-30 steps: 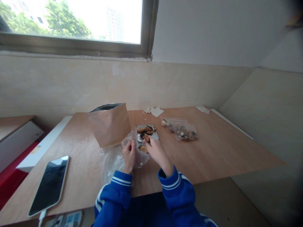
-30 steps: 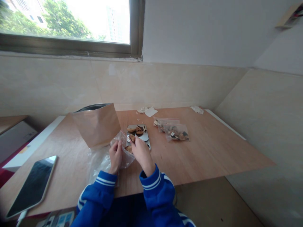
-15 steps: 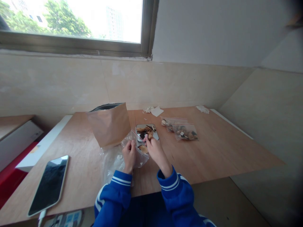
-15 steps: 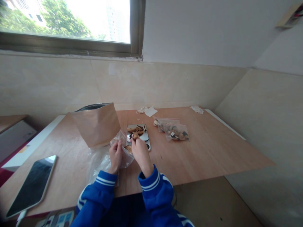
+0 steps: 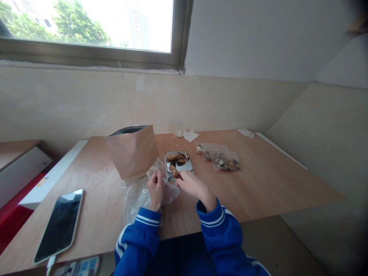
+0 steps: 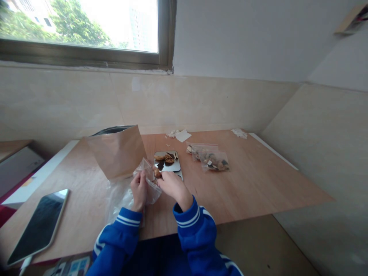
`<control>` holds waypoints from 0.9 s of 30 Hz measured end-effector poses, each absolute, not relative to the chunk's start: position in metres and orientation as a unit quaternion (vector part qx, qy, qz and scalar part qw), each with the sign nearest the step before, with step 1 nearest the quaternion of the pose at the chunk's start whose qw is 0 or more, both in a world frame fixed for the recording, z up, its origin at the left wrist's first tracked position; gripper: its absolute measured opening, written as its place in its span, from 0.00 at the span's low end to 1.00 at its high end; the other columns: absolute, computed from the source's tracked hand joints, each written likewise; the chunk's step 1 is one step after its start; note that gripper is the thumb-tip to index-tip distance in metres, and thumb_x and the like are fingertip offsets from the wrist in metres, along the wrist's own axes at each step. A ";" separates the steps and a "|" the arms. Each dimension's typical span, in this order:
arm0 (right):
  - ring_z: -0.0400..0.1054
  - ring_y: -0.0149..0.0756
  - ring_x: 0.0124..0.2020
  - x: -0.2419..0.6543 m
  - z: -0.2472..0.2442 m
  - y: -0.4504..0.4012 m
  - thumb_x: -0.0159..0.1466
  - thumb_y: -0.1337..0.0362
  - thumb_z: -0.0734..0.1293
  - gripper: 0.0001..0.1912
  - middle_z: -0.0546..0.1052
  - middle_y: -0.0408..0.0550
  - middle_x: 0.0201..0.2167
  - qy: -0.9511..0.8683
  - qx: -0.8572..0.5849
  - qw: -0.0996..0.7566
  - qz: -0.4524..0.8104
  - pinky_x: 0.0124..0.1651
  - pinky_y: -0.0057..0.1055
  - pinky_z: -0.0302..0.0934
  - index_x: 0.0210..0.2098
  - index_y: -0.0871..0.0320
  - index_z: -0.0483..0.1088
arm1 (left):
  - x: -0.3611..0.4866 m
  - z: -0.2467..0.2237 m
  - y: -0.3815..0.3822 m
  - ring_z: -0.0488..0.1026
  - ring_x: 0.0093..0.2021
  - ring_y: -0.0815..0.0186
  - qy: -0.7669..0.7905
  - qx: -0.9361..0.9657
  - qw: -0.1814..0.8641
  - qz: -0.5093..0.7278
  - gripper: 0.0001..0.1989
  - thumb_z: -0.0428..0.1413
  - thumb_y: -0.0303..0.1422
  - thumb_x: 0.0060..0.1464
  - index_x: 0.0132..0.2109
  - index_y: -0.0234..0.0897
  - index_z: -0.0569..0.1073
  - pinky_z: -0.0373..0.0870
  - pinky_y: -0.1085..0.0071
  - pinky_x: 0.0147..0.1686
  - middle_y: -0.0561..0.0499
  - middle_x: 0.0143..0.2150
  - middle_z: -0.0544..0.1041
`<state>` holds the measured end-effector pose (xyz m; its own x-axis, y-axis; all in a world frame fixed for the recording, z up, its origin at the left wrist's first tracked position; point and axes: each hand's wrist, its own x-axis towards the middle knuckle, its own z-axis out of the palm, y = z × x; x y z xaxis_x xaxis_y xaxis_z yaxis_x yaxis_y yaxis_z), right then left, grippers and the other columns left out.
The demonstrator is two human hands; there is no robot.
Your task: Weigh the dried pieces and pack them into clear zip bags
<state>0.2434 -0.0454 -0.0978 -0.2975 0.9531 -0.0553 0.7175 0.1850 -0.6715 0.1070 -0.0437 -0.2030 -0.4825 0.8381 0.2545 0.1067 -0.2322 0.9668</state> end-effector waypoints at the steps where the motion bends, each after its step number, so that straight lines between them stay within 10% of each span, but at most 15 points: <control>1: 0.65 0.34 0.21 0.245 -0.097 -0.046 0.58 0.70 0.64 0.12 0.73 0.45 0.18 -0.748 -0.562 0.189 0.299 0.25 0.28 0.48 0.18 0.56 0.69 | 0.107 -0.203 -0.044 0.56 0.23 0.70 0.553 0.425 0.278 0.660 0.23 0.51 0.48 0.58 0.22 0.38 0.60 0.54 0.72 0.25 0.57 0.20 0.58; 14: 0.65 0.31 0.24 0.245 -0.112 -0.034 0.68 0.59 0.58 0.18 0.72 0.44 0.21 -0.730 -0.546 0.307 0.273 0.29 0.27 0.54 0.23 0.57 0.67 | 0.106 -0.193 -0.044 0.54 0.18 0.72 0.559 0.362 0.315 0.676 0.22 0.52 0.48 0.55 0.21 0.39 0.60 0.52 0.73 0.20 0.59 0.15 0.57; 19: 0.69 0.39 0.42 0.244 -0.138 -0.005 0.64 0.61 0.62 0.09 0.72 0.52 0.41 -0.709 -0.545 0.414 0.169 0.48 0.35 0.64 0.40 0.57 0.70 | 0.104 -0.196 -0.046 0.55 0.19 0.72 0.562 0.322 0.248 0.720 0.22 0.52 0.47 0.57 0.22 0.38 0.59 0.54 0.73 0.21 0.59 0.17 0.57; 27: 0.54 0.57 0.62 0.220 -0.195 0.026 0.61 0.56 0.67 0.31 0.63 0.69 0.58 -0.717 -0.618 0.322 0.020 0.60 0.51 0.53 0.59 0.65 0.60 | 0.101 -0.200 -0.044 0.54 0.19 0.73 0.555 0.313 0.248 0.730 0.23 0.52 0.49 0.56 0.22 0.38 0.59 0.54 0.73 0.20 0.60 0.17 0.56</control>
<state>0.2196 0.0262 -0.1947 -0.0292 0.8993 0.4363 0.8730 0.2356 -0.4270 0.1014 -0.0443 -0.2002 -0.6814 0.7089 0.1821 -0.0148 -0.2621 0.9649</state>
